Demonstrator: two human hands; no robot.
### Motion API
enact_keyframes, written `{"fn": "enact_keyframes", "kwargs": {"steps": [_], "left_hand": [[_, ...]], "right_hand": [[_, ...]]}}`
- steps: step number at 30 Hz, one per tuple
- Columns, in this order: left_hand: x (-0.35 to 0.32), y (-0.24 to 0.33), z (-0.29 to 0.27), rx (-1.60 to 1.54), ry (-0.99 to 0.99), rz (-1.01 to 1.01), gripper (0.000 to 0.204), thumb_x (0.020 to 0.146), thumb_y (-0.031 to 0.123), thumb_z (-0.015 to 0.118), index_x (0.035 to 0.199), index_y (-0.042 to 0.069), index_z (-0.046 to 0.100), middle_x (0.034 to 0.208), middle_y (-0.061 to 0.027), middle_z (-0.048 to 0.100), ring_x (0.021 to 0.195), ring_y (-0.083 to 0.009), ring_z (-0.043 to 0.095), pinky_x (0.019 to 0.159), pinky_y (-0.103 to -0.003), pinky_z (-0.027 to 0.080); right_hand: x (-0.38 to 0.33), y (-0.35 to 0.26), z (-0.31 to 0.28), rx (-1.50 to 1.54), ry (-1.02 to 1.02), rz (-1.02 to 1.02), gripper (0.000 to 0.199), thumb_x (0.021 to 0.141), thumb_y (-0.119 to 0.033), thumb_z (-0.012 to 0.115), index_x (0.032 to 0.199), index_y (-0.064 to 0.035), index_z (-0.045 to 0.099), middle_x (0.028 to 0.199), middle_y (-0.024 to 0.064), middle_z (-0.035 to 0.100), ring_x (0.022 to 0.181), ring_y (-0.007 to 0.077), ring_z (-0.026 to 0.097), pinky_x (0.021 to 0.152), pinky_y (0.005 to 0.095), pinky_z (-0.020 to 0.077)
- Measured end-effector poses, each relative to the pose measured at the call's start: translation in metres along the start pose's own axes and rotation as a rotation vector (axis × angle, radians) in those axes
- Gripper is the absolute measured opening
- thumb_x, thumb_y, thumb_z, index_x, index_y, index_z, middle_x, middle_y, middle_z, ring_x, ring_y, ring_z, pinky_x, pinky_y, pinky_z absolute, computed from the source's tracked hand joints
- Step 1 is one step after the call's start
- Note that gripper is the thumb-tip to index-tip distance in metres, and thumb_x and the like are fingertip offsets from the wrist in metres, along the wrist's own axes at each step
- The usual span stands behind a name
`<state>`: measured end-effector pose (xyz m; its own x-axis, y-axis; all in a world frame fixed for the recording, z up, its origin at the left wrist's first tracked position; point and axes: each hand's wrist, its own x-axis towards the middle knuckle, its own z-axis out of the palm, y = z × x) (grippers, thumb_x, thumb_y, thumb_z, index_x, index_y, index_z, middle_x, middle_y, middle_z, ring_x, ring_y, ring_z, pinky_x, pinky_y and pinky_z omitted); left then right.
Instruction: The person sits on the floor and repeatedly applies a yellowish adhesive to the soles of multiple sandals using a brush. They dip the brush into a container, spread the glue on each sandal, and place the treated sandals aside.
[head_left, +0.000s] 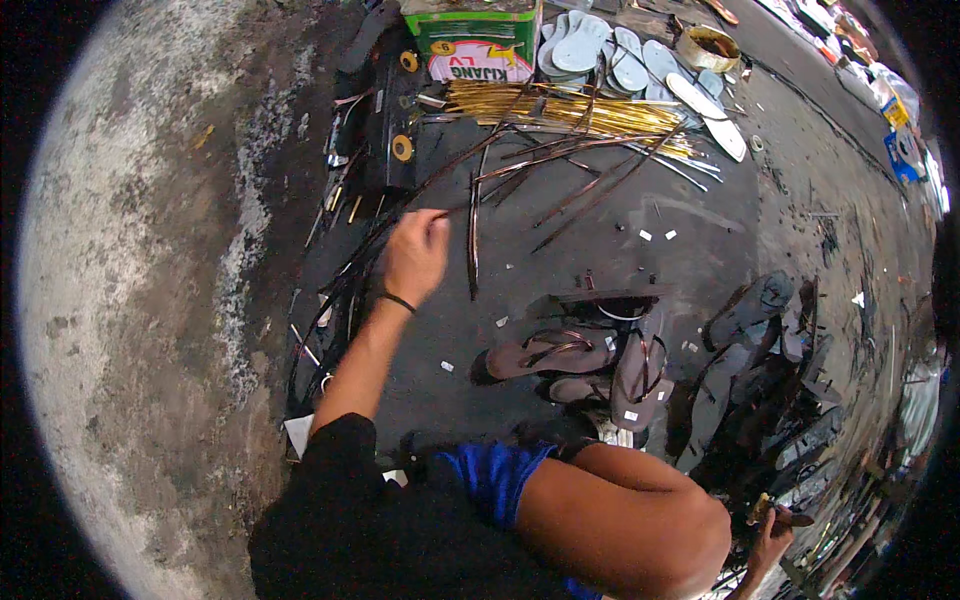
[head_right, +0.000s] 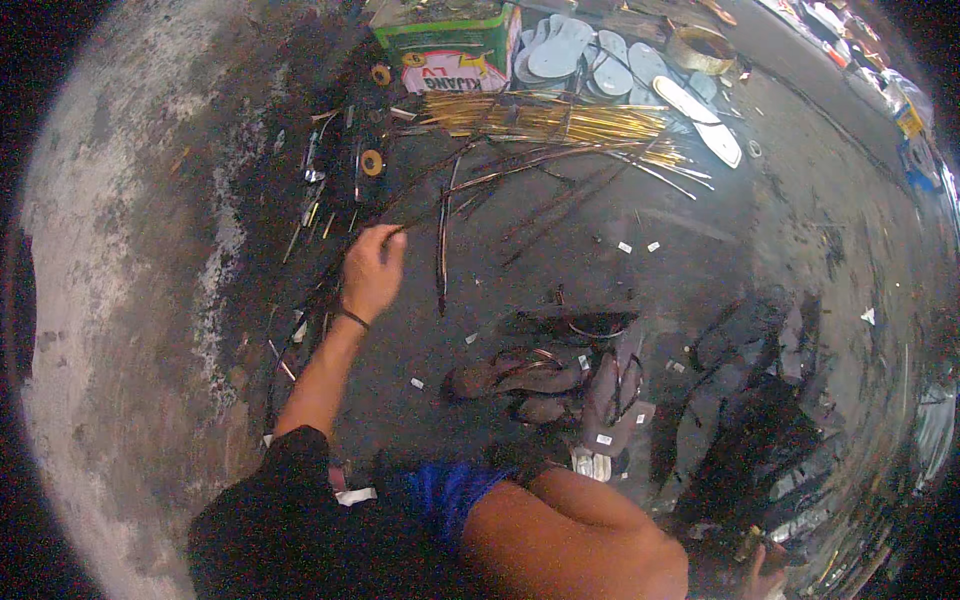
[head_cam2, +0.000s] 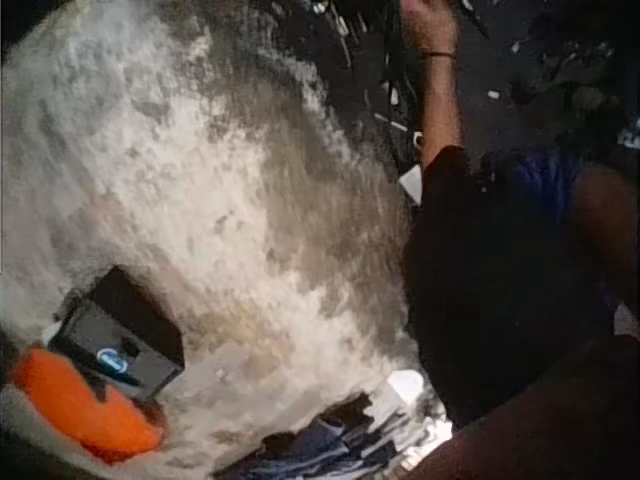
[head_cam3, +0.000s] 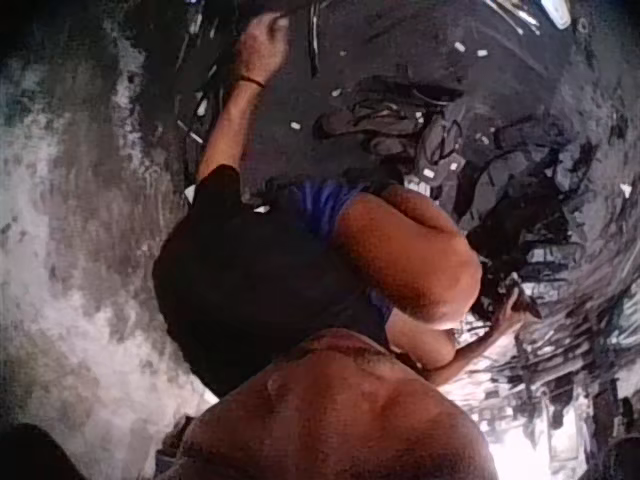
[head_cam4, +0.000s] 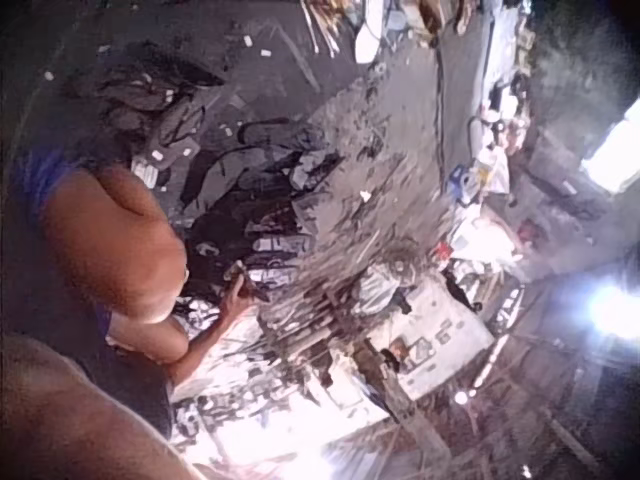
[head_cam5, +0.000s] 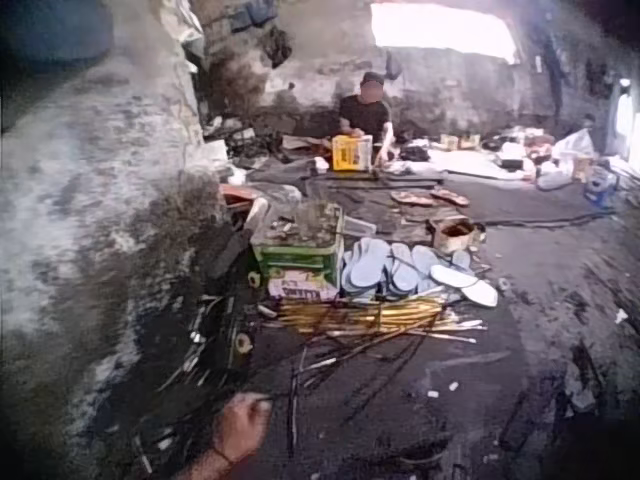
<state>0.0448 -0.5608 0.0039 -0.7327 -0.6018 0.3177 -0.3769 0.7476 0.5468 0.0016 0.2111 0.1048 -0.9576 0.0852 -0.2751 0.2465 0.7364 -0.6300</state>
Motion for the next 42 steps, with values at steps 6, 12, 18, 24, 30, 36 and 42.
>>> {"fn": "enact_keyframes", "kwargs": {"steps": [6, 12, 18, 24, 30, 36, 42], "left_hand": [[-0.028, -0.137, -0.007, 0.487, -0.278, -0.190, 0.036, 0.092, 0.024, 0.066, 0.125, 0.009, 0.063, 0.127, -0.0102, 0.062, 0.118, -0.0357, 0.052, 0.097, -0.048, 0.047], [0.002, -0.107, 0.005, 0.139, -0.088, -0.101, 0.023, 0.094, 0.023, 0.064, 0.111, 0.008, 0.067, 0.102, -0.0140, 0.071, 0.098, -0.0326, 0.065, 0.087, -0.046, 0.050], [-0.023, -0.064, 0.099, 0.118, -0.134, -0.065, 0.049, 0.086, 0.033, 0.075, 0.120, -0.001, 0.063, 0.098, -0.0190, 0.073, 0.093, -0.0327, 0.071, 0.083, -0.042, 0.053], [-0.018, -0.060, 0.051, -0.895, 0.146, -0.736, 0.022, 0.099, 0.026, 0.054, 0.110, 0.008, 0.057, 0.093, -0.0044, 0.058, 0.073, -0.0124, 0.062, 0.051, -0.029, 0.050], [0.099, 0.092, 0.053, -0.363, 0.225, 0.247, 0.028, 0.100, 0.023, 0.059, 0.117, 0.002, 0.060, 0.087, -0.0103, 0.065, 0.069, -0.0184, 0.060, 0.065, -0.035, 0.051], [0.101, 0.115, 0.215, 0.082, -0.478, 0.356, 0.062, 0.084, 0.045, 0.075, 0.124, 0.006, 0.051, 0.110, -0.0206, 0.061, 0.102, -0.0449, 0.061, 0.084, -0.051, 0.051], [0.120, 0.025, 0.248, 0.434, -0.262, 0.648, 0.022, 0.088, 0.026, 0.068, 0.107, 0.015, 0.064, 0.093, -0.0091, 0.060, 0.087, -0.0308, 0.063, 0.072, -0.044, 0.052]], "right_hand": [[0.002, 0.029, 0.007, -0.175, 0.134, -0.050, 0.029, 0.100, -0.020, 0.063, 0.114, 0.0047, 0.063, 0.100, 0.0103, 0.068, 0.085, 0.0176, 0.062, 0.077, 0.0319, 0.0514], [-0.010, -0.003, 0.003, -0.123, 0.134, 0.010, 0.030, 0.096, -0.018, 0.068, 0.115, 0.0049, 0.063, 0.109, 0.0139, 0.065, 0.096, 0.0184, 0.060, 0.085, 0.0342, 0.0492], [-0.021, 0.004, 0.008, -0.103, 0.148, -0.050, 0.022, 0.099, -0.015, 0.064, 0.113, 0.0021, 0.061, 0.096, 0.0072, 0.066, 0.088, 0.0143, 0.061, 0.084, 0.0299, 0.0495], [-0.052, 0.004, 0.004, -0.025, 0.244, 0.040, 0.023, 0.098, -0.016, 0.065, 0.114, -0.0003, 0.061, 0.097, 0.0073, 0.066, 0.086, 0.0148, 0.063, 0.079, 0.0305, 0.0514], [-0.054, 0.001, 0.004, 0.092, 0.282, 0.163, 0.021, 0.098, -0.016, 0.066, 0.112, -0.0009, 0.062, 0.093, 0.0062, 0.065, 0.080, 0.0127, 0.062, 0.071, 0.0283, 0.0490], [-0.060, 0.004, 0.002, -0.141, 0.259, 0.201, 0.032, 0.095, -0.023, 0.070, 0.116, -0.0003, 0.061, 0.110, 0.0146, 0.063, 0.098, 0.0250, 0.062, 0.090, 0.0382, 0.0482], [-0.089, 0.026, -0.005, 0.069, 0.288, 0.356, 0.034, 0.094, -0.015, 0.070, 0.119, 0.0029, 0.056, 0.111, 0.0144, 0.061, 0.093, 0.0215, 0.063, 0.077, 0.0342, 0.0535]]}}
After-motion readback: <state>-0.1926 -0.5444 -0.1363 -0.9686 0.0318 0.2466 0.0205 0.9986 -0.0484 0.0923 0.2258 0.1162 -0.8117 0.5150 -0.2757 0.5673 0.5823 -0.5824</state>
